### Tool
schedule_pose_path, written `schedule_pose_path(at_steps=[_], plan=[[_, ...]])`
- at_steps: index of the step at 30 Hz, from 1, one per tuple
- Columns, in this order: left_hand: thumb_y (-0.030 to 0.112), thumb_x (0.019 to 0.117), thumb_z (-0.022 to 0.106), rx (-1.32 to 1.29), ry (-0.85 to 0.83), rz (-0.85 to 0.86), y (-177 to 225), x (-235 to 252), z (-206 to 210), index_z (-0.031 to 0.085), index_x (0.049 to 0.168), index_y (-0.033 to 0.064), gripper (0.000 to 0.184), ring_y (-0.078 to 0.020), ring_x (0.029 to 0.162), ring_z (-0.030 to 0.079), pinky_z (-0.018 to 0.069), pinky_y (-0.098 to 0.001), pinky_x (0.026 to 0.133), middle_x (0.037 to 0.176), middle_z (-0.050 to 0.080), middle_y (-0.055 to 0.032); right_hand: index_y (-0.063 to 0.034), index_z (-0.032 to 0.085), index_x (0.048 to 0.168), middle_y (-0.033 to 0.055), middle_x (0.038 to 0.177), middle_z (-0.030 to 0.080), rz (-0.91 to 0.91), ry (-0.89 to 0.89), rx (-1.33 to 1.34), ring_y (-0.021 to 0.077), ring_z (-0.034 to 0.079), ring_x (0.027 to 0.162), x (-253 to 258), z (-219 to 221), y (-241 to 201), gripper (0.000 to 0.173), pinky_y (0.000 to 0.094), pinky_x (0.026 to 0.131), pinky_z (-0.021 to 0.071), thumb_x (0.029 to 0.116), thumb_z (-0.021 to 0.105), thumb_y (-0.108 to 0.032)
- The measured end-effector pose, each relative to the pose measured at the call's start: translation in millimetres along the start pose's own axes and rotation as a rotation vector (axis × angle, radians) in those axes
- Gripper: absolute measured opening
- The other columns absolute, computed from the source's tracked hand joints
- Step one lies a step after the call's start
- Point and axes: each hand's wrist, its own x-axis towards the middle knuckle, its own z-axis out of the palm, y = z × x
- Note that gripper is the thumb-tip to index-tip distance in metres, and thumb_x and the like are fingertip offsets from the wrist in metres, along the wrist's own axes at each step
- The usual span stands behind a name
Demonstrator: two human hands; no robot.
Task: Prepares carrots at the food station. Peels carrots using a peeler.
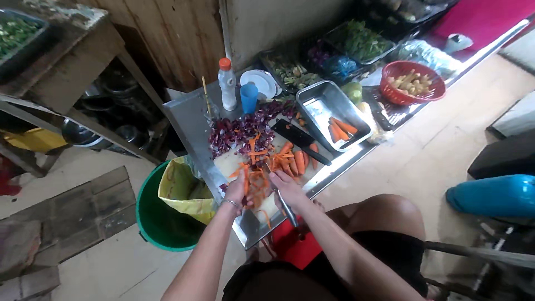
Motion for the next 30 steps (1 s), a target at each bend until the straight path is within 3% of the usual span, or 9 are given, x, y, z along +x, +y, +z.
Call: schedule_pose_path(at_steps=[2,6,8,11,15,22,24,27,30], plan=[[0.061,0.1077,0.025,-0.075,-0.007,-0.009,4.5,-4.9,3.2,0.055,0.098,0.01,0.06,-0.0129,0.047,0.044,0.0428,-0.028,0.044,0.065,0.047,-0.0016,-0.0143,0.052,0.138,0.0085,0.085,0.066,-0.137,0.03,-0.117,0.0165,0.051,0.047,-1.9,7.9,7.1,0.041,0.0323,0.045,0.0469,0.1113,0.039,-0.044],[0.052,0.1102,0.029,-0.127,-0.004,0.003,6.9,-11.1,3.8,0.056,0.089,0.0109,0.053,-0.0102,0.041,0.038,0.034,-0.0239,0.039,0.057,0.046,-0.0004,-0.0121,0.054,0.137,0.0115,0.099,0.069,-0.431,0.067,-0.513,0.0267,0.069,0.084,-8.1,13.4,15.6,0.044,0.0535,0.075,0.0585,0.104,0.057,-0.04],[0.046,0.1092,0.037,-0.18,-0.023,0.011,7.3,-17.0,3.4,0.059,0.095,0.0105,0.044,-0.0094,0.042,0.041,0.0357,-0.0231,0.038,0.06,0.051,-0.0022,-0.0142,0.055,0.137,0.0082,0.097,0.069,-0.52,0.015,-0.6,0.024,0.069,0.084,-16.5,14.7,16.0,0.045,0.0522,0.076,0.0592,0.102,0.059,-0.042],[0.038,0.1052,0.047,-0.252,-0.093,0.009,12.9,-29.3,0.4,0.063,0.105,0.0123,0.03,-0.0124,0.059,0.059,0.05,-0.0277,0.051,0.078,0.063,-0.0044,-0.0149,0.056,0.139,0.0069,0.101,0.071,-0.607,-0.075,-0.65,0.0213,0.07,0.087,-26.9,14.9,8.3,0.046,0.0501,0.079,0.0597,0.1017,0.059,-0.041],[0.036,0.1002,0.053,-0.33,-0.182,-0.02,13.5,-37.1,1.3,0.064,0.099,0.0126,0.026,-0.0127,0.059,0.061,0.0505,-0.0272,0.05,0.078,0.064,-0.0046,-0.013,0.058,0.137,0.0095,0.11,0.07,-0.691,-0.05,-0.734,0.0237,0.071,0.091,-30.8,10.8,-0.1,0.047,0.0512,0.079,0.0602,0.1016,0.059,-0.045],[0.037,0.1,0.052,-0.408,-0.277,-0.032,11.1,-39.6,1.4,0.068,0.108,0.0136,0.029,-0.0127,0.068,0.065,0.0539,-0.0279,0.056,0.087,0.068,-0.0048,-0.0118,0.062,0.132,0.0093,0.11,0.07,-0.746,-0.028,-0.753,0.0227,0.071,0.091,-36.5,8.1,-6.1,0.044,0.0487,0.079,0.0607,0.101,0.06,-0.043],[0.037,0.0999,0.051,-0.422,-0.282,-0.008,9.3,-39.1,3.6,0.068,0.107,0.0132,0.03,-0.012,0.064,0.063,0.0526,-0.0271,0.053,0.083,0.067,-0.0044,-0.012,0.061,0.133,0.0095,0.11,0.07,-0.751,-0.017,-0.754,0.023,0.071,0.091,-34.1,6.9,-4.6,0.044,0.0493,0.078,0.0608,0.1007,0.061,-0.042],[0.041,0.1033,0.044,-0.419,-0.225,-0.02,8.6,-36.7,8.6,0.062,0.096,0.0132,0.034,-0.0087,0.046,0.047,0.0394,-0.0223,0.04,0.068,0.057,-0.0028,-0.0126,0.061,0.135,0.0089,0.114,0.071,-0.74,0.015,-0.754,0.023,0.072,0.092,-20.7,1.0,-2.6,0.044,0.05,0.079,0.0608,0.0996,0.065,-0.039],[0.043,0.1056,0.037,-0.376,-0.223,0.009,6.5,-33.5,8.0,0.059,0.093,0.0131,0.039,-0.0082,0.041,0.039,0.0341,-0.0214,0.038,0.06,0.048,-0.0005,-0.0141,0.06,0.138,0.0097,0.113,0.071,-0.68,0.007,-0.75,0.0254,0.071,0.093,-10.3,-2.6,-3.9,0.045,0.0528,0.081,0.0592,0.0999,0.065,-0.038]])
